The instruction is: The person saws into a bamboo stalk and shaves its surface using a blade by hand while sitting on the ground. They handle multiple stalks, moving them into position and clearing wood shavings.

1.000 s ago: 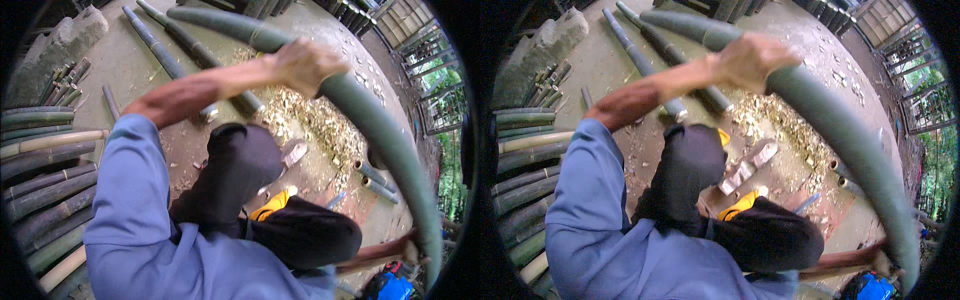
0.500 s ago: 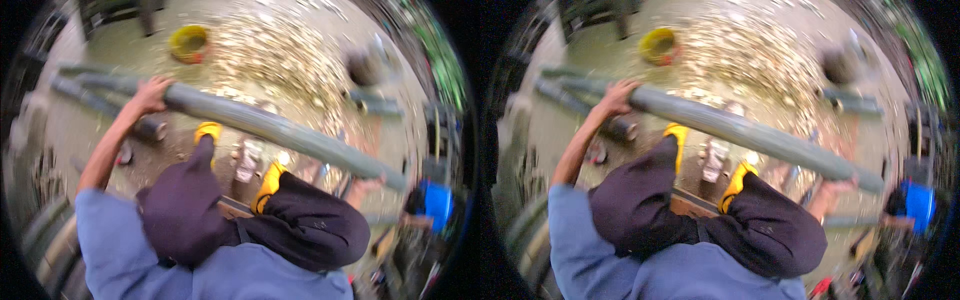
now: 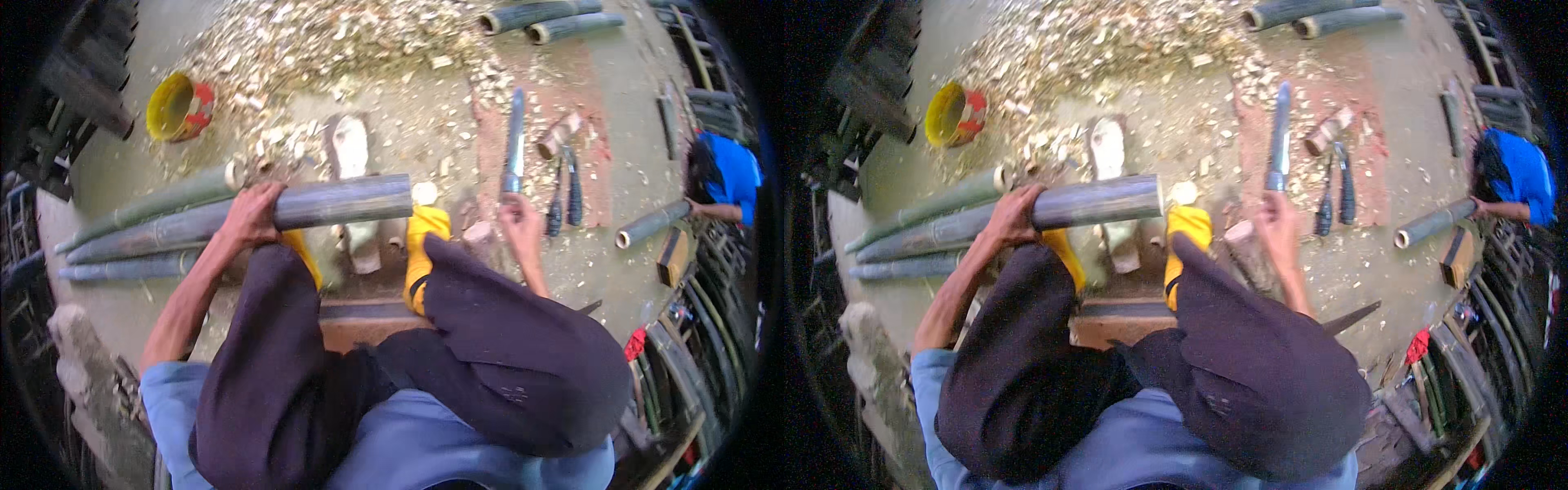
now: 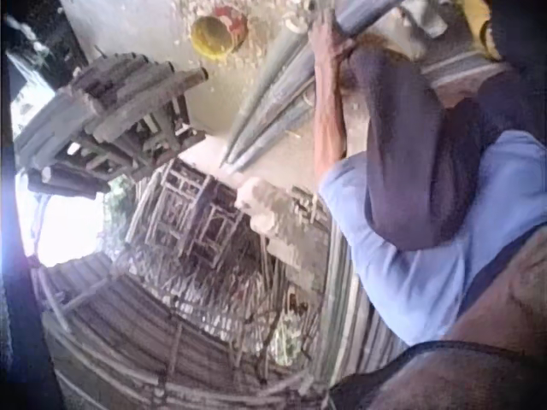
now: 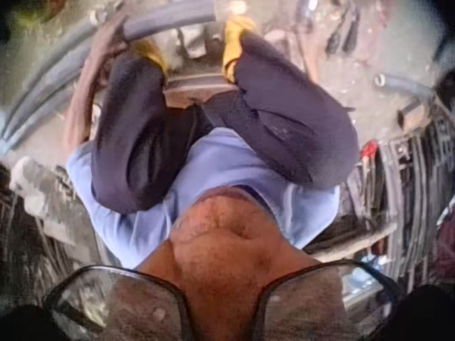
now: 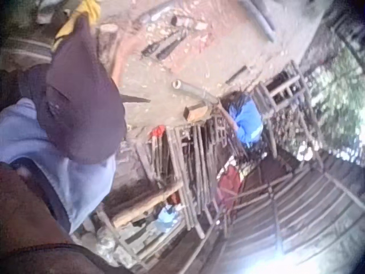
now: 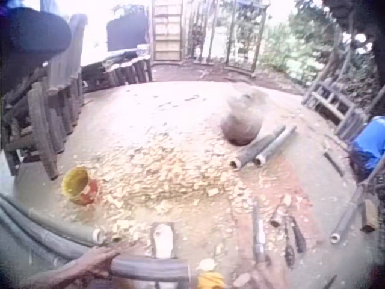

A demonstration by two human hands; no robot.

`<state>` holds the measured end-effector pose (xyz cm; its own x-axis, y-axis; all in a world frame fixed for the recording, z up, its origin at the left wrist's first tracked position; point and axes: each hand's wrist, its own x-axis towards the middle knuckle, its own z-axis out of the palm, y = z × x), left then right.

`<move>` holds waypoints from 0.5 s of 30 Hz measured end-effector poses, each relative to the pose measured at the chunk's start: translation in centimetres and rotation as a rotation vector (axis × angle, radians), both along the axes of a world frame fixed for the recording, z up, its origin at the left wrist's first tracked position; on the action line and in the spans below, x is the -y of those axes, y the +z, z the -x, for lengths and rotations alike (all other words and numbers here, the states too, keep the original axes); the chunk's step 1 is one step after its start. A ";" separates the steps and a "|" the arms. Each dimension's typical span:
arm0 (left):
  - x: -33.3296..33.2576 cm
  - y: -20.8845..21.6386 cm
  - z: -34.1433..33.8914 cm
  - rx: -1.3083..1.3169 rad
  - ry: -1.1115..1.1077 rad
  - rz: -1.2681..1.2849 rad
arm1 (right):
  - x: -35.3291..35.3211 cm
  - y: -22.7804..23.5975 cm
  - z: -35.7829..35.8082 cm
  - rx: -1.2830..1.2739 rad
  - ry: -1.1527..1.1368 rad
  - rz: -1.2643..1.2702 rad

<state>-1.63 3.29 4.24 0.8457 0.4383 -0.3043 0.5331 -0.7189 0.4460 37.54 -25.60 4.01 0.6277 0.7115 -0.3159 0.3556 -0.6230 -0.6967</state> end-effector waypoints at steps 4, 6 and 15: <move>-0.9 -1.2 2.3 -0.208 0.041 0.010 | 1.2 -3.6 -4.0 0.529 0.064 0.192; 1.2 -2.0 1.9 -0.220 0.074 -0.095 | 0.3 -6.1 -4.2 0.495 0.115 0.167; 3.1 -3.4 -4.1 -0.163 0.099 -0.046 | -2.5 -3.4 -3.5 0.201 -0.062 0.066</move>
<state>2.46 0.19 0.79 0.7389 0.5335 -0.4115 0.6647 -0.6773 0.3154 41.02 -23.12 0.61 0.7247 0.6515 -0.2245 0.4429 -0.6899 -0.5726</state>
